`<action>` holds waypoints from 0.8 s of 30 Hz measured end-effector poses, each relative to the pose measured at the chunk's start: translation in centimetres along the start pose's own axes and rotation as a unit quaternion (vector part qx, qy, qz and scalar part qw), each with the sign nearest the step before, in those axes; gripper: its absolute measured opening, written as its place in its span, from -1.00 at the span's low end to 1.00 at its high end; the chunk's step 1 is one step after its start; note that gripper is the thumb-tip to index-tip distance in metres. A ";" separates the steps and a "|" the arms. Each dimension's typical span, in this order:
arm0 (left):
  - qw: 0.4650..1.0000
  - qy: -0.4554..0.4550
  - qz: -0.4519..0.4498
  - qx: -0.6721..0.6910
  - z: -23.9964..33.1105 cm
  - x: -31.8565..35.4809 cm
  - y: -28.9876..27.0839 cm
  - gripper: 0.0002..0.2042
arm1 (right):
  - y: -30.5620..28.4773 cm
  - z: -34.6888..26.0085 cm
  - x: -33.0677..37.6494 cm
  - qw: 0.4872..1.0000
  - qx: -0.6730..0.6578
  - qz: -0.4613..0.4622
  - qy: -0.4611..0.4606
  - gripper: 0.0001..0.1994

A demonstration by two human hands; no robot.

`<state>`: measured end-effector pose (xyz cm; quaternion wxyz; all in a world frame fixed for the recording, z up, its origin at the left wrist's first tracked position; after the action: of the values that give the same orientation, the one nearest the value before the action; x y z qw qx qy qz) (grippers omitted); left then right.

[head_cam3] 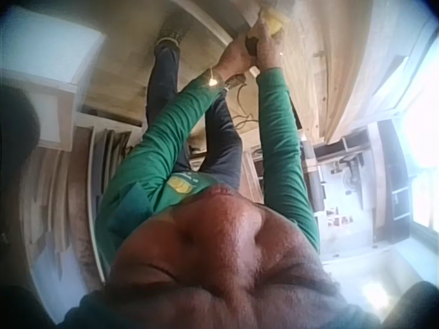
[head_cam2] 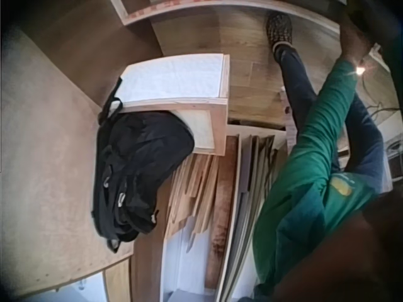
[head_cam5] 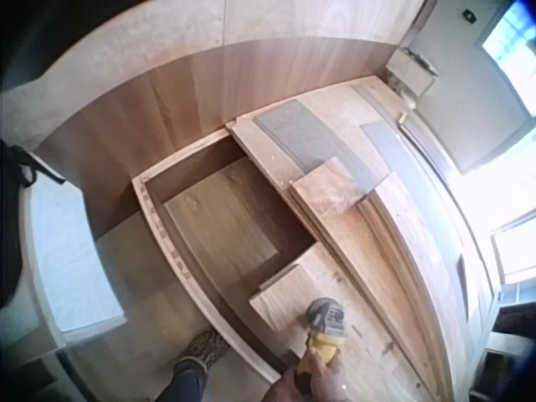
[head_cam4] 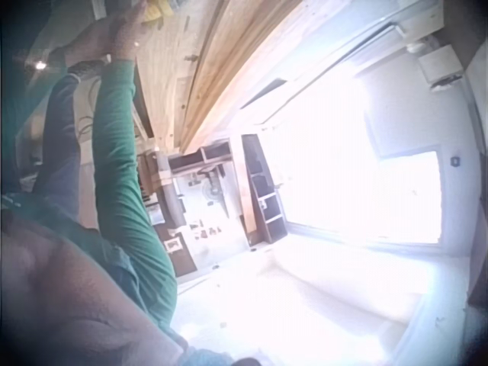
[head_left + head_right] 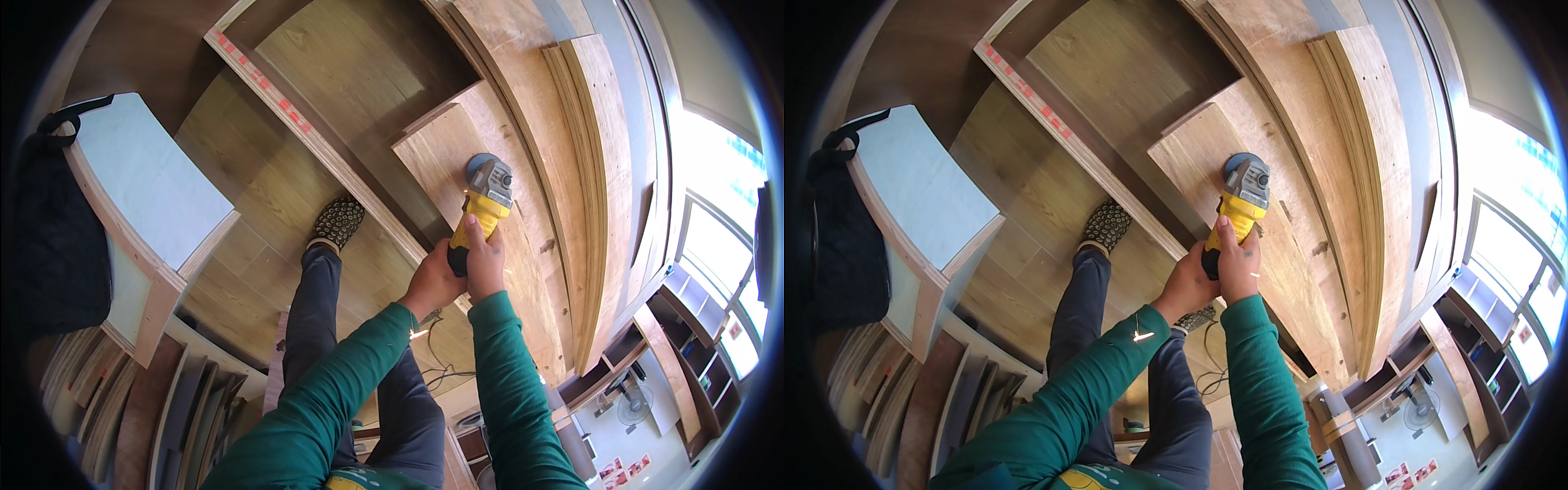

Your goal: The person uses a handheld power tool to sand the surfaces and edges of several wooden planks, moving the tool along the wood by hand.

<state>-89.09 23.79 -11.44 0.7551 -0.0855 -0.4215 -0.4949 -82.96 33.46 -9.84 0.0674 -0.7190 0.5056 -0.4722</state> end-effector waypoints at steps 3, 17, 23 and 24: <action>1.000 0.003 0.002 -0.003 0.1 -0.1 -0.1 -0.29 | 0.0 -0.6 0.1 0.999 0.031 0.000 0.006 -0.58; 1.000 -0.016 0.003 -0.001 0.1 -0.3 -0.1 -0.33 | -0.1 -0.8 0.0 0.999 0.047 -0.006 0.011 -0.56; 1.000 0.003 0.009 -0.002 0.0 -0.1 0.2 -0.37 | -0.1 -0.4 -0.1 0.998 0.050 0.004 0.024 -0.55; 1.000 0.005 0.012 -0.001 0.1 -0.2 0.1 -0.37 | -0.2 -0.4 -0.3 0.997 0.078 0.006 0.021 -0.54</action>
<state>-89.12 24.08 -11.48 0.7631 -0.0885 -0.4159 -0.4867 -83.17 33.93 -9.64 0.1151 -0.6985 0.4726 -0.5248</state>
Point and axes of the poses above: each hand's wrist, its own x-axis away from the middle knuckle, its own y-axis out of the palm, z = x × y, the point moved 1 cm from there along -x, towards the middle knuckle, and after that the axes turned 14 degrees about x, right-handed, at the moved point
